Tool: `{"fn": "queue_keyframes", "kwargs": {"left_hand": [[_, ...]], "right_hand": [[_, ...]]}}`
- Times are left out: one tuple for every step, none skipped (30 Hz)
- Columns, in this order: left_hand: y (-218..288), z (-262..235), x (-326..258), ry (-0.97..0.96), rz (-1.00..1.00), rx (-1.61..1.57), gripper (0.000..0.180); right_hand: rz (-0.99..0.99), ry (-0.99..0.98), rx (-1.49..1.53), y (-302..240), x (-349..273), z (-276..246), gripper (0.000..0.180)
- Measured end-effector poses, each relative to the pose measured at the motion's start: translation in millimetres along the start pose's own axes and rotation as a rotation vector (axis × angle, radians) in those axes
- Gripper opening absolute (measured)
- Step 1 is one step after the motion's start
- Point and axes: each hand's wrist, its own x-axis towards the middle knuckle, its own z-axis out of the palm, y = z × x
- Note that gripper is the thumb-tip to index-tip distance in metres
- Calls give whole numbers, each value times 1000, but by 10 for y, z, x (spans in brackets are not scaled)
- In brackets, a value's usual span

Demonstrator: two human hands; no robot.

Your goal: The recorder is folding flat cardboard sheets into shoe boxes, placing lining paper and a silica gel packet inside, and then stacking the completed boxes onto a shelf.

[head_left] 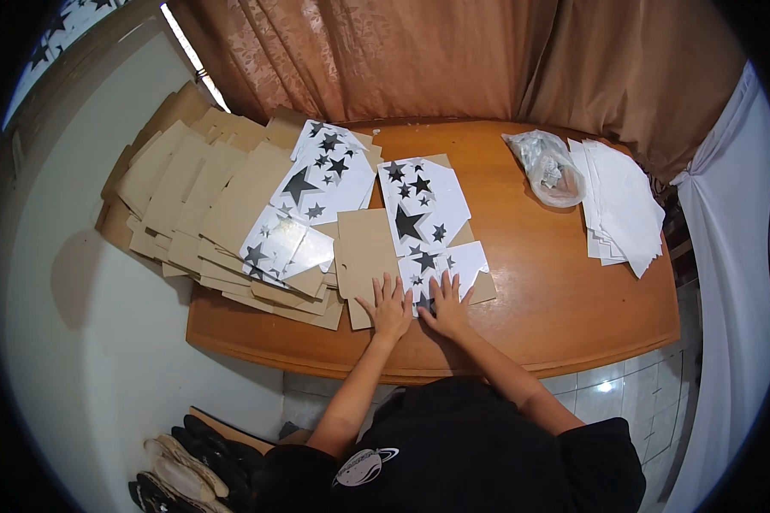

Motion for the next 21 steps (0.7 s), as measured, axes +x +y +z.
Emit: {"fn": "queue_keyframes", "kwargs": {"left_hand": [[7,-21,-12,-24,-10,-41,49],[12,-42,-28,-24,-6,-39,49],[49,-70,-55,-50,-13,-46,49],[77,-76,-77,-75,-20,-54,49],[96,-43,-99,-73,-20,-55,49],[108,-3,-125,-44,-2,-36,49],[107,30,-150,-16,16,-17,49],[95,58,-171,-12,11,-19,49],[103,75,-180,-1,10,-13,50],[117,91,-185,8,13,-7,50],[138,111,-200,8,17,-8,50],[167,138,-238,15,22,-10,51],[199,166,-256,21,29,-12,51],[235,195,-259,17,35,-13,51],[265,216,-287,28,30,-29,51],[299,234,-307,37,27,-44,52],[334,256,-319,30,35,-44,52],[360,277,-325,11,31,-58,52],[387,297,-329,-8,29,-72,52],[389,353,-324,-13,35,-72,52],[401,401,-295,20,56,-33,53]], "right_hand": [[17,-87,-12,-51,6,-31,84],[20,-85,-10,-96,10,-21,84],[49,-82,-45,-120,-2,-10,84],[78,-80,-81,-142,-9,-4,85],[109,-89,-59,-125,24,64,86],[103,-89,-61,-141,38,60,86],[115,-104,-70,-151,48,53,83],[127,-118,-79,-162,60,49,79],[125,-117,-81,-156,71,88,79],[100,-81,-114,-138,79,168,75],[76,-44,-146,-113,90,243,70],[79,-44,-148,-94,81,297,70],[44,-17,-221,-69,73,347,66],[12,12,-294,-25,68,385,63],[-29,101,-339,16,45,396,64],[-20,99,-339,61,19,404,64],[-4,87,-361,112,-2,406,63],[5,73,-382,142,-19,390,62],[12,72,-382,173,-48,370,62],[43,62,-356,208,-80,346,59],[77,57,-331,262,-105,313,56]]}}
